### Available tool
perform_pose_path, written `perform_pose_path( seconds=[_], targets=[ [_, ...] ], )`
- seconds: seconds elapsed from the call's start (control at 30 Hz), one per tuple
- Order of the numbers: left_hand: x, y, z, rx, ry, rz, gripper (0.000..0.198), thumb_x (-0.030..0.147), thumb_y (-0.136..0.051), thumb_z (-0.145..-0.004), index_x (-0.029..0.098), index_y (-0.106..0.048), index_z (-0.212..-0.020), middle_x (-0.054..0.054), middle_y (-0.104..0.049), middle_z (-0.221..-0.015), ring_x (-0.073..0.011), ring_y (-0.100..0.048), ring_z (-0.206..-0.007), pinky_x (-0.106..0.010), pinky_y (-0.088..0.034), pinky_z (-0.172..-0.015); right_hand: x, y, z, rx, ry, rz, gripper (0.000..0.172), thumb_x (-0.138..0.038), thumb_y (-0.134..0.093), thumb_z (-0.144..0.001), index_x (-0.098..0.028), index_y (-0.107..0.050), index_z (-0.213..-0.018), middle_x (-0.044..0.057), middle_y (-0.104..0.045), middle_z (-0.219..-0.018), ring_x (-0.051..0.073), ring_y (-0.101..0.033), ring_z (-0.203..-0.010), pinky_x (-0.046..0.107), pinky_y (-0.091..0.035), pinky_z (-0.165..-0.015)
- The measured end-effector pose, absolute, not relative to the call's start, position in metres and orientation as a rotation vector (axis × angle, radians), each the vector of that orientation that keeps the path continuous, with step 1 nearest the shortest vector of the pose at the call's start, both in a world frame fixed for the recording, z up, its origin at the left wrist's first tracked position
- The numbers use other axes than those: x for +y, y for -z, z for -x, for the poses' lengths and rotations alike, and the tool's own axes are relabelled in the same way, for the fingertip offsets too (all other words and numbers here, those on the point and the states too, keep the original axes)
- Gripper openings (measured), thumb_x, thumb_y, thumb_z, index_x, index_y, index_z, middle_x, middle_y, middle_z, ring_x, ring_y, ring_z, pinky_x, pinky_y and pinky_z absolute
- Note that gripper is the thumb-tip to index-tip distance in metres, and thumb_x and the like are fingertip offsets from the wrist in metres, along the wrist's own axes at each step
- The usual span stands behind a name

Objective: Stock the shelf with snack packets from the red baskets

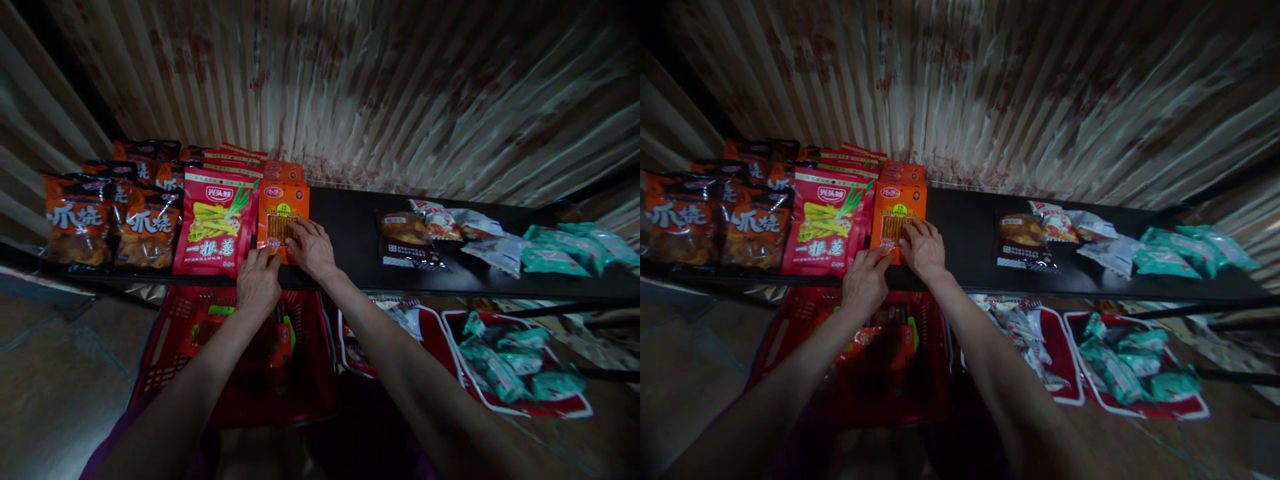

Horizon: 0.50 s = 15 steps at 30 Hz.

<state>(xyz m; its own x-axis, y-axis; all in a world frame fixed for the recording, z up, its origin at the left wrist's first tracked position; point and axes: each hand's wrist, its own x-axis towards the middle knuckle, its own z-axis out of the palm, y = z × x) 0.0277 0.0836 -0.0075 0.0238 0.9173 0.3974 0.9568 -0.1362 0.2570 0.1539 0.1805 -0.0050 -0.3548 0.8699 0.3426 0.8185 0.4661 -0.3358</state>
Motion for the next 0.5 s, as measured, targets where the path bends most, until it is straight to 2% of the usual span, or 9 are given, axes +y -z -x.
perform_pose_path(
  seconds=[0.13,0.23,0.3,0.4,0.5],
  targets=[
    [0.080,0.006,-0.021,-1.970,0.856,2.179,0.040,0.004,-0.043,-0.079,0.014,-0.064,-0.112,-0.010,-0.061,-0.122,-0.0250,-0.051,-0.106,-0.037,-0.048,-0.088,0.169,-0.006,-0.151,-2.172,-0.100,1.280,0.038,-0.025,-0.051,-0.085,-0.016,-0.056,-0.122,0.012,-0.052,-0.133,0.028,-0.039,-0.127,0.049,-0.037,-0.101],
    [0.072,0.001,-0.008,-1.914,0.977,2.220,0.037,0.003,-0.041,-0.080,0.014,-0.067,-0.103,-0.009,-0.066,-0.113,-0.0227,-0.054,-0.101,-0.035,-0.050,-0.086,0.135,-0.019,-0.150,-2.066,-0.084,1.056,0.033,-0.023,-0.046,-0.088,-0.019,-0.056,-0.119,0.011,-0.055,-0.127,0.024,-0.047,-0.118,0.044,-0.039,-0.100],
    [0.063,-0.004,0.004,-1.878,1.034,2.259,0.035,0.002,-0.039,-0.080,0.014,-0.068,-0.097,-0.009,-0.068,-0.104,-0.0210,-0.057,-0.097,-0.034,-0.050,-0.084,0.101,-0.019,-0.149,-2.044,-0.130,0.891,0.028,-0.020,-0.045,-0.089,-0.020,-0.057,-0.114,0.010,-0.062,-0.112,0.022,-0.054,-0.107,0.040,-0.043,-0.093],
    [0.044,-0.009,0.022,-1.856,1.038,2.366,0.036,0.001,-0.038,-0.079,0.014,-0.068,-0.093,-0.009,-0.069,-0.098,-0.0192,-0.060,-0.093,-0.032,-0.050,-0.086,0.048,0.008,-0.145,-2.171,-0.271,0.782,0.019,-0.021,-0.049,-0.087,-0.017,-0.060,-0.101,0.009,-0.066,-0.094,0.021,-0.058,-0.091,0.038,-0.045,-0.083],
    [0.025,-0.003,0.035,-1.969,0.880,2.554,0.039,0.001,-0.036,-0.078,0.015,-0.067,-0.098,-0.008,-0.068,-0.102,-0.0185,-0.061,-0.096,-0.031,-0.048,-0.089,0.016,0.061,-0.137,-2.549,-0.628,0.904,0.015,-0.023,-0.049,-0.088,-0.018,-0.063,-0.093,0.009,-0.067,-0.091,0.021,-0.060,-0.088,0.036,-0.044,-0.082]
  ],
)
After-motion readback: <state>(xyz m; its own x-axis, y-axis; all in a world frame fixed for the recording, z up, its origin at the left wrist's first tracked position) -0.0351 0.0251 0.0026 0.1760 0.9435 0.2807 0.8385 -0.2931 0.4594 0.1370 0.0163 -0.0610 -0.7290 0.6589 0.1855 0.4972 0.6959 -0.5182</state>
